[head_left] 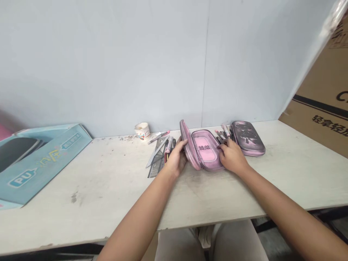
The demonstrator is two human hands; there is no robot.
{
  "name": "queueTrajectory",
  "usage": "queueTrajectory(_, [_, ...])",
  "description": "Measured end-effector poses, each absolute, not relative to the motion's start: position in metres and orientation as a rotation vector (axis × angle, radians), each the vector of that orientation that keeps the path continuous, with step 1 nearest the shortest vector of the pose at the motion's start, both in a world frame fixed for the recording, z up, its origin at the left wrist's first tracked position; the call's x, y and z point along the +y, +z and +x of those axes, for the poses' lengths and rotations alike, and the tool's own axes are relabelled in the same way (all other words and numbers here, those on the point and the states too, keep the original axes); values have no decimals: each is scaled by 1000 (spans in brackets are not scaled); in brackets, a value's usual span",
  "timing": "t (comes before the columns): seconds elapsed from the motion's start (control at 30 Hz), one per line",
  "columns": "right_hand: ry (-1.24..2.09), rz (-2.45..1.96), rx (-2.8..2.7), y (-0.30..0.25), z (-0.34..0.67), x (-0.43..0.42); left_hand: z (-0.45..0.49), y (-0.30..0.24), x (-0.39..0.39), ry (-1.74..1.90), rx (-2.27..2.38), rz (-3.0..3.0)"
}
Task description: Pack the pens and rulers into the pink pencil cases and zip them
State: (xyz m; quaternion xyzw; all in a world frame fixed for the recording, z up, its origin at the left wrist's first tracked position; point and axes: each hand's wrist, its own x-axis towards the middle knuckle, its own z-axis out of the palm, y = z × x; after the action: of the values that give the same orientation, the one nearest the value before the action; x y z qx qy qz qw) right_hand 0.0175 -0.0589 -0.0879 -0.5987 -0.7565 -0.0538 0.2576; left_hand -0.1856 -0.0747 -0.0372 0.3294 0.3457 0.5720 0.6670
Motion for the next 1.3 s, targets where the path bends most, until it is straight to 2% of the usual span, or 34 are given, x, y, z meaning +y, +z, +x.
queueTrajectory(0.2, [-342,-1744,-2069,-86,34,-55,-185,-45,-72,1281,887,956])
queueTrajectory(0.37, [-399,-1813,-2028,-89,60,-52,-187,-58,-67,1268,1148,1532])
queueTrajectory(0.57, [-371,-1896,-1999,-90,95,-53,-180,-80,-74,919,1316,2171])
queueTrajectory(0.77, [-454,-1999,-2026,-77,96,-55,-180,-72,-78,792,1461,2516])
queueTrajectory(0.93, [-462,-1782,-2080,-55,45,-59,-218,-58,-59,856,2217,2446])
queueTrajectory(1.03, [-395,-1630,-2125,-48,7,-58,-241,-67,-48,670,2559,2256])
queueTrajectory(1.17, [-280,-1479,-2170,-48,-28,-52,-250,-79,-44,510,2609,2242])
queueTrajectory(1.3, [-190,-1391,-2124,-54,-40,-46,-246,-69,-47,724,2522,2284])
